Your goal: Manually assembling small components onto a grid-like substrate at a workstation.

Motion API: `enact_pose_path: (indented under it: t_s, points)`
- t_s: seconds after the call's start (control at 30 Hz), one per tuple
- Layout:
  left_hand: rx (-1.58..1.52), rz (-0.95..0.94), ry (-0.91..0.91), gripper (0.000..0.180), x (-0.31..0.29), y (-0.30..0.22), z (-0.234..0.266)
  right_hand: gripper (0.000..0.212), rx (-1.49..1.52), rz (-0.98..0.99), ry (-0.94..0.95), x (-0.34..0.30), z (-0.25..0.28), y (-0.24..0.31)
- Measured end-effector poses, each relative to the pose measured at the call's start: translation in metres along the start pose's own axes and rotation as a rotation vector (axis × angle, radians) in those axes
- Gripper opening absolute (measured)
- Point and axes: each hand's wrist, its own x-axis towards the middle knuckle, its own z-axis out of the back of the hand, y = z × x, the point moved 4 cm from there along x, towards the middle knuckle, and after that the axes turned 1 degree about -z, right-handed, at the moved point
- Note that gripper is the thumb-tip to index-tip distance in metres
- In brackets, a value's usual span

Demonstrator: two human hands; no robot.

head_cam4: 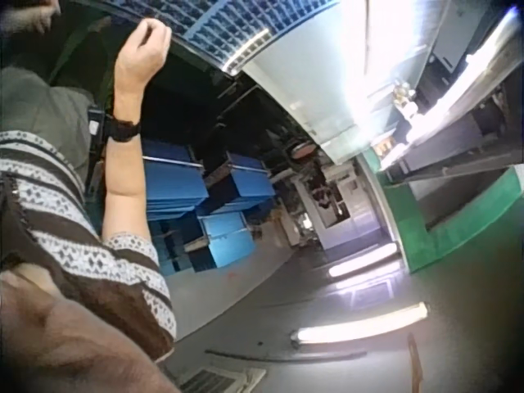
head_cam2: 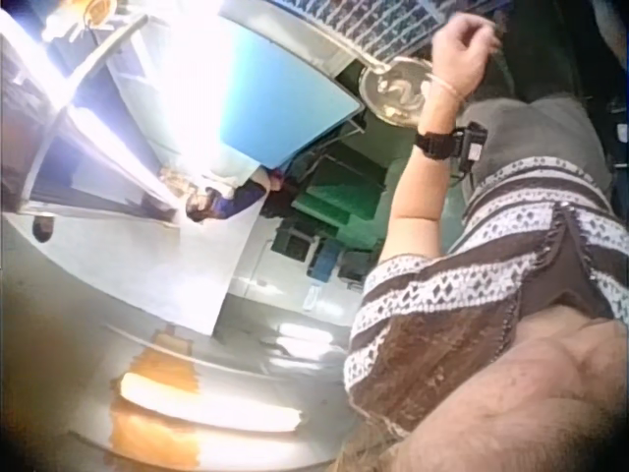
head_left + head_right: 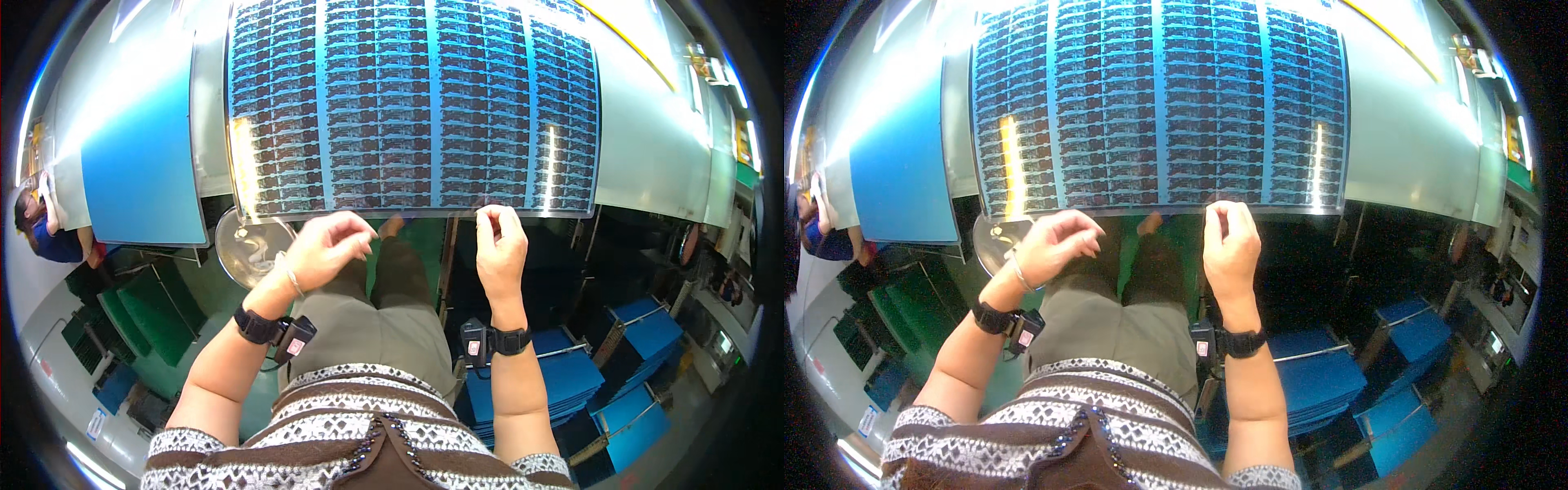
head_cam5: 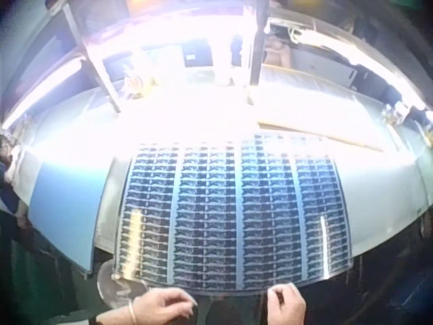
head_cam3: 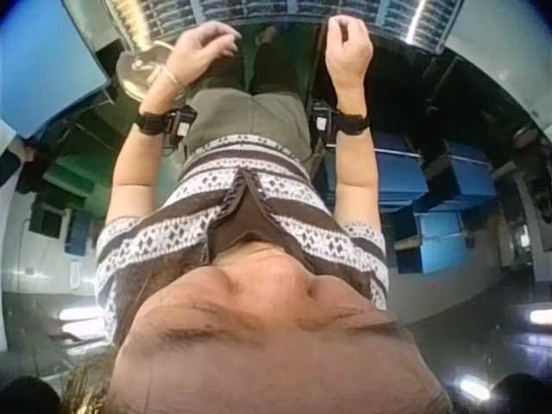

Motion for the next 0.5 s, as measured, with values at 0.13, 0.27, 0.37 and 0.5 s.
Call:
enact_pose_path:
  t_s: [0.13,0.27,0.37,0.5]
  points:
    - [-0.086,0.080,0.077,0.022,0.010,0.008,-0.039,0.004,0.035,-0.027,0.055,-0.005,0.001,0.008]
    - [0.043,-0.056,-0.008,0.025,0.030,-0.012,-0.073,0.003,0.180,-0.137,0.175,-0.013,-0.002,0.016]
    - [0.165,-0.172,-0.025,0.021,0.038,-0.026,-0.084,0.002,0.126,-0.056,0.195,-0.016,-0.003,0.028]
    - [0.315,-0.223,-0.044,0.017,0.044,-0.028,-0.087,0.003,0.025,0.045,0.190,-0.015,-0.004,0.032]
